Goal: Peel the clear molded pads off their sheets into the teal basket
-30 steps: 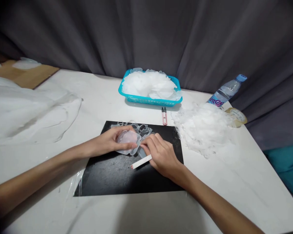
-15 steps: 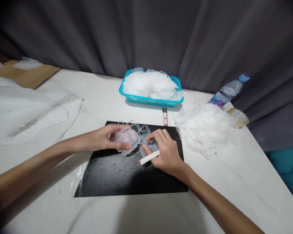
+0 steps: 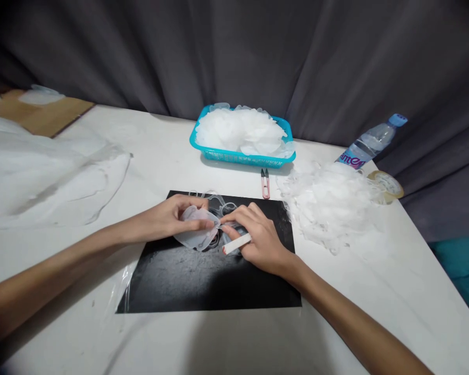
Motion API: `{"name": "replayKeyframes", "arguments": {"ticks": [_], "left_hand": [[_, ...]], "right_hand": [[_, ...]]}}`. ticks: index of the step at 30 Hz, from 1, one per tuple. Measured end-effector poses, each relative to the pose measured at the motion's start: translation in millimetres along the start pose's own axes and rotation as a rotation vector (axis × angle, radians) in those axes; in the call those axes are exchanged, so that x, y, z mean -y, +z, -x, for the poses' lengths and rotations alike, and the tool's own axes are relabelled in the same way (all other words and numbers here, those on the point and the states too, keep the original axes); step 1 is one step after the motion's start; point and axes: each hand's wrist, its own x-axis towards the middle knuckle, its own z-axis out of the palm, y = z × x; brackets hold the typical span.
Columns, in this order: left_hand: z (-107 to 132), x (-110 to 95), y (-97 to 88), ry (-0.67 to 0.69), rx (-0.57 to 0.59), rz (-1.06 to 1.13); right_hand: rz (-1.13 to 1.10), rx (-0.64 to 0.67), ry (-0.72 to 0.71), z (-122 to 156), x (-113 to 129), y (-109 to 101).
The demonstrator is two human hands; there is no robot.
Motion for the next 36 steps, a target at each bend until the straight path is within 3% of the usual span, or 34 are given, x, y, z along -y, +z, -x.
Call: {"name": "replayKeyframes", "arguments": {"ticks": [12,13,16,17,19,23,25,28,32,36], "left_hand": [[-3.3,0.3,16.7,0.033,-0.098,-0.026],[-3.8,3.0,15.2,0.018,-0.182,-0.012],[-2.9,8.6,3.1,-0.053,-0.623,0.018],[-1.4,7.8,-1.7,-0.064,-0.719,0.021],[3.5,1.5,-8.2,-0.054,-0.610,-0.009],[13.6,-19.8,-1.6,0.009,-0.194,0.107],[16.1,-27.3,5.4,0.028,-0.102,0.190],[17.4,-31.5,10.6,0.050,-0.059,0.268],[17.4,-27.9,10.5,0.088,-0.062,0.329],[16.7,-21.7,10.8,0.137,-0.073,0.339]], "right_hand": [[0.088,-0.034,-0.054,2.2,-3.9,4.8],[0.117,-0.034,-0.067,3.2,-1.9,5.3],[0.158,-0.033,-0.104,7.3,5.5,7.6],[0.149,-0.047,-0.114,8.3,7.2,8.4],[0.116,-0.129,-0.088,8.8,7.4,9.5],[0.129,-0.385,0.142,3.7,-3.3,6.6],[0.130,-0.470,0.217,1.9,-7.2,2.8],[0.070,-0.549,0.138,3.7,-1.7,-2.3],[0.047,-0.463,-0.106,7.7,19.7,-4.2],[0.115,-0.441,-0.196,6.3,33.0,-4.3]]}}
